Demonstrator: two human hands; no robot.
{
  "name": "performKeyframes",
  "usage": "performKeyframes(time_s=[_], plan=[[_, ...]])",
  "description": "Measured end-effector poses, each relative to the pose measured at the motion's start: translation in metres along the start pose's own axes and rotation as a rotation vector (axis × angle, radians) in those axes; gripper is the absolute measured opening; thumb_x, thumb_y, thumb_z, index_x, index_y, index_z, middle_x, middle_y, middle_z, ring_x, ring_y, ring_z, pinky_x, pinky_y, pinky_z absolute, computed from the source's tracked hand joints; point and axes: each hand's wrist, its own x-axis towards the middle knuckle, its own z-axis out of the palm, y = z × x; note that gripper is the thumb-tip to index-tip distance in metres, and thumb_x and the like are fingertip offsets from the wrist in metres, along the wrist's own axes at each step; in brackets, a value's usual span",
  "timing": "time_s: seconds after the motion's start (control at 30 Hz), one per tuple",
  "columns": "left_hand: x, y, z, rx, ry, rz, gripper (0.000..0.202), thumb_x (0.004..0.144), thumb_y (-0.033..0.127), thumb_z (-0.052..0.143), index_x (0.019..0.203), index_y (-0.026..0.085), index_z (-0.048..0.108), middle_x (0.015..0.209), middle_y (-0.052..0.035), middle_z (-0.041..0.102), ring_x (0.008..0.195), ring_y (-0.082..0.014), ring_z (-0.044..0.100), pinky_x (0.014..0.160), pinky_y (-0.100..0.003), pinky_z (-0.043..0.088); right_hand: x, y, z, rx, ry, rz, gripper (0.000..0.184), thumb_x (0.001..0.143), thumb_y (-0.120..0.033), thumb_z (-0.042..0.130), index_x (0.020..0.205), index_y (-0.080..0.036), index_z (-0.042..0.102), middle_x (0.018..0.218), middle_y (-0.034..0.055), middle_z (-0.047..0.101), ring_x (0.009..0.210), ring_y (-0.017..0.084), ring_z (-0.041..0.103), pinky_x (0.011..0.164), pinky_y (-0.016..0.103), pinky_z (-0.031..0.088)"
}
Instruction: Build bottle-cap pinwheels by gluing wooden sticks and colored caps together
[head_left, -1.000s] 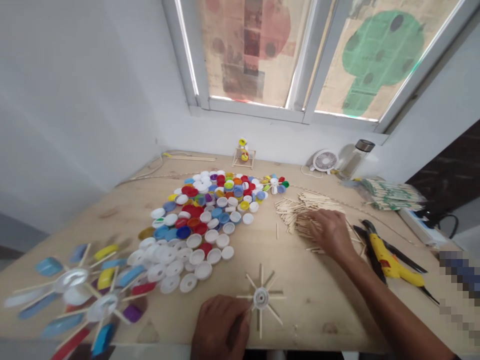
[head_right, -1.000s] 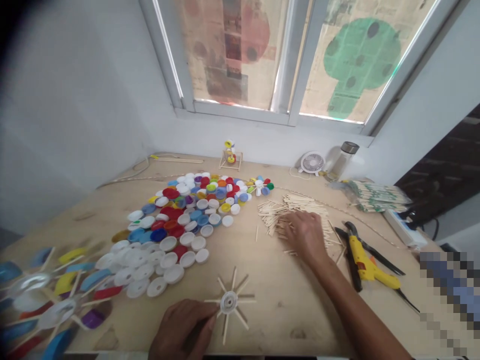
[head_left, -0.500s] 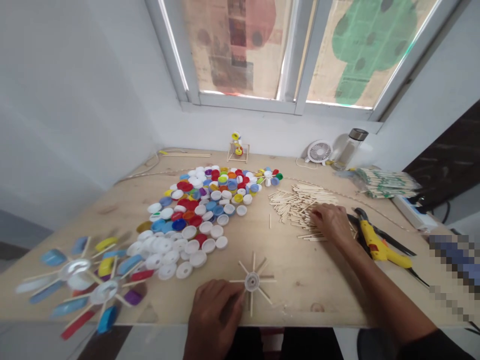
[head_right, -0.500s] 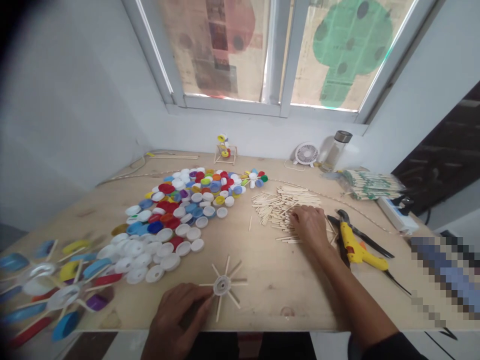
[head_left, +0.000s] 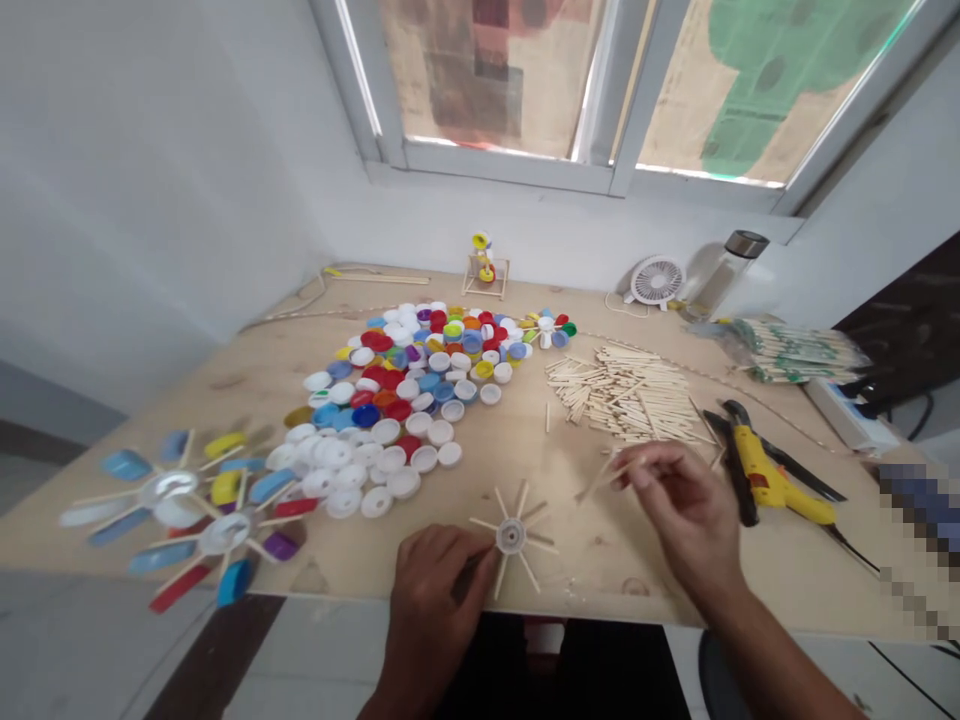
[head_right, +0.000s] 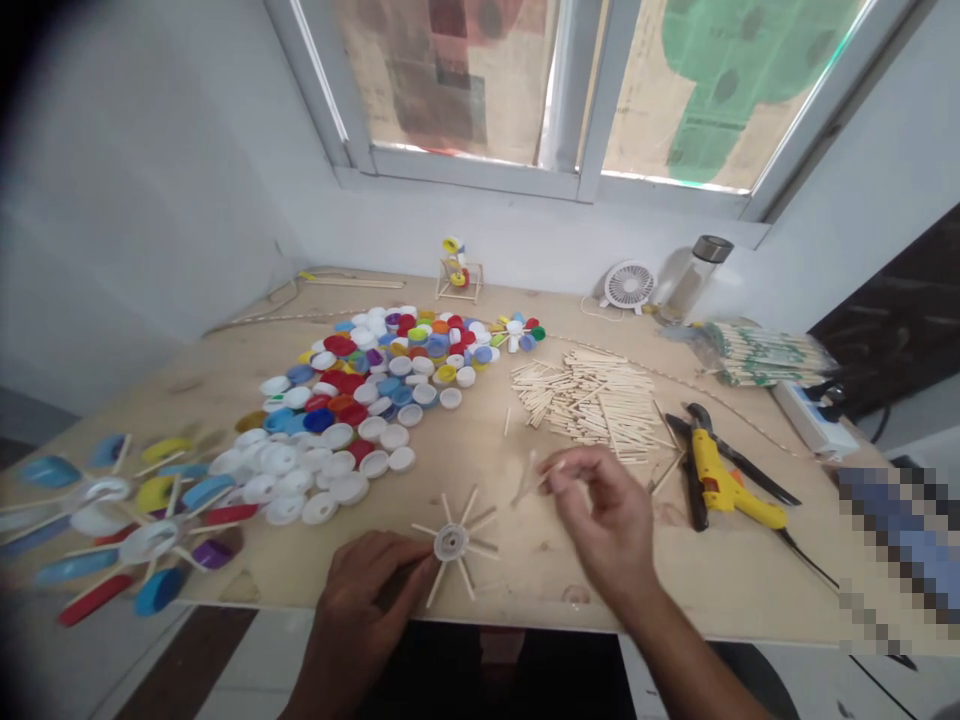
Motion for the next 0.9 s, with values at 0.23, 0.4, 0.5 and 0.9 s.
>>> performKeyframes(time_s=[0.23, 0.4, 0.5, 0.9], plan=[[-0.001, 0.001, 0.0, 0.008, 0.004, 0.006, 0.011, 0.086, 0.022, 0.055, 0.08, 0.022, 0.065, 0.069, 0.0016, 0.068, 0.068, -0.0163, 0.061, 0.073, -0.034, 0.041, -0.039, 0.003, 0.05, 0.114, -0.16, 0.13, 0.007, 0.087, -0.019, 0.058, 0.089, -0.022, 0.065, 0.085, 0.0037, 0.068, 0.073, 0.016, 0.065, 0.07, 0.028, 0.053], [-0.002, -0.001, 0.0, 0.003, -0.021, -0.012, 0.01, 0.085, 0.024, 0.057, 0.08, 0.023, 0.065, 0.07, 0.0013, 0.068, 0.069, -0.0171, 0.062, 0.073, -0.034, 0.043, -0.038, 0.01, 0.054, 0.015, -0.131, 0.089, 0.007, 0.085, -0.018, 0.059, 0.087, -0.021, 0.065, 0.083, 0.004, 0.07, 0.078, 0.017, 0.066, 0.072, 0.028, 0.052], [-0.005, -0.001, -0.001, -0.036, 0.025, -0.021, 0.009, 0.084, 0.022, 0.057, 0.082, 0.023, 0.065, 0.072, 0.0008, 0.068, 0.071, -0.0172, 0.062, 0.073, -0.034, 0.045, -0.038, 0.012, 0.054, 0.01, -0.113, 0.095, 0.006, 0.086, -0.019, 0.059, 0.086, -0.021, 0.065, 0.083, 0.0039, 0.07, 0.08, 0.017, 0.066, 0.072, 0.027, 0.052], [0.012, 0.018, -0.01, -0.169, 0.006, -0.07, 0.013, 0.084, 0.024, 0.058, 0.093, 0.024, 0.068, 0.087, -0.0039, 0.068, 0.085, -0.0199, 0.063, 0.076, -0.035, 0.052, -0.045, 0.008, 0.061, 0.143, -0.057, 0.158, 0.005, 0.088, -0.023, 0.06, 0.086, -0.021, 0.064, 0.083, 0.0036, 0.069, 0.071, 0.015, 0.064, 0.069, 0.027, 0.052]])
